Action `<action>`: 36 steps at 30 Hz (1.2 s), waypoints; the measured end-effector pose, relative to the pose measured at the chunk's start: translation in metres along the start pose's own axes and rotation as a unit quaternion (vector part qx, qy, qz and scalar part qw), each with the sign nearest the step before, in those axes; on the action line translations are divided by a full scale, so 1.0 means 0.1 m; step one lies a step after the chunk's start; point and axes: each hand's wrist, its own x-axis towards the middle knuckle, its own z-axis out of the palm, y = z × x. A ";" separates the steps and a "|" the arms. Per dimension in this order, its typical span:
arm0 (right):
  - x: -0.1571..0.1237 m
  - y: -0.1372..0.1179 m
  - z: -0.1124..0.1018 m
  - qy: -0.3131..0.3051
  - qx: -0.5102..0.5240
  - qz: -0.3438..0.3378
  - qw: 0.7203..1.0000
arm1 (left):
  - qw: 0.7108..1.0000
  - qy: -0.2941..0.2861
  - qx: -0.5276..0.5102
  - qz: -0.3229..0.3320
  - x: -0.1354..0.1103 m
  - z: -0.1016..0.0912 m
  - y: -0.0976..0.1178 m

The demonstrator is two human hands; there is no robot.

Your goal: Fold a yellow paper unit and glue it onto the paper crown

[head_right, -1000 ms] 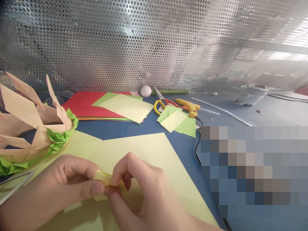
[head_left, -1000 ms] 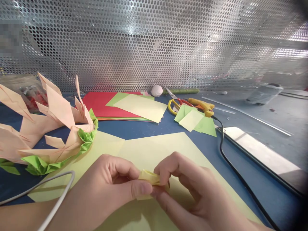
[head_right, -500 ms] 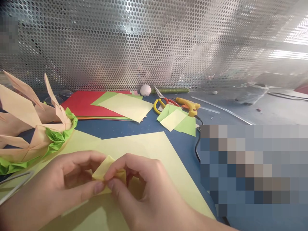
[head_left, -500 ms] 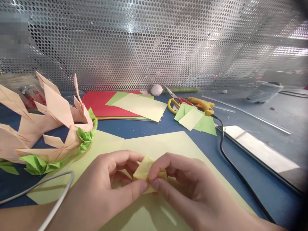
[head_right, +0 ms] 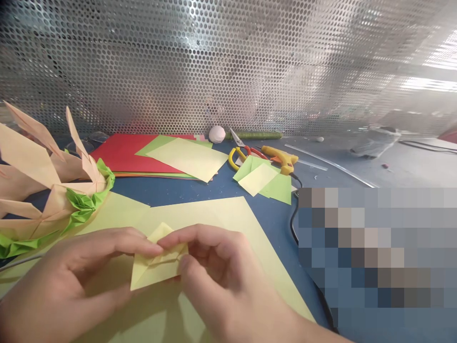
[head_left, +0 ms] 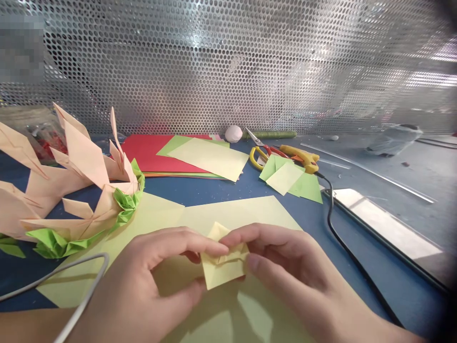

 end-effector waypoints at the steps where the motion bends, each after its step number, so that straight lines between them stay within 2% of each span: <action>1: -0.01 0.00 0.01 -0.004 0.001 -0.013 1.000 | 1.000 0.014 -0.014 0.004 0.00 0.00 0.00; 6: -0.03 0.00 0.07 0.014 -0.081 -0.052 0.995 | 0.992 0.014 -0.122 -0.011 0.02 -0.02 0.01; 10: -0.03 -0.03 0.03 0.026 -0.190 -0.154 0.969 | 0.992 0.025 -0.124 0.018 0.00 -0.02 0.05; 14: -0.06 -0.06 0.00 0.024 -0.263 -0.207 0.942 | 0.992 0.060 -0.103 0.038 -0.01 -0.01 0.08; 18: -0.07 -0.08 0.02 0.033 -0.295 -0.249 0.922 | 0.996 0.001 -0.079 0.031 -0.02 -0.02 0.08; 20: -0.07 -0.08 0.04 0.037 -0.310 -0.252 0.916 | 0.997 -0.013 -0.080 0.012 -0.03 -0.01 0.09; 24: -0.07 -0.06 0.08 0.034 -0.316 -0.244 0.916 | 0.999 0.022 -0.037 -0.001 -0.03 0.04 0.14; 30: -0.06 -0.06 0.07 0.028 -0.288 -0.206 0.935 | 0.998 -0.002 -0.055 -0.041 0.01 0.08 0.17; 36: -0.04 -0.01 0.13 0.102 -0.193 -0.195 0.956 | 0.989 -0.017 -0.103 -0.110 0.01 0.07 0.21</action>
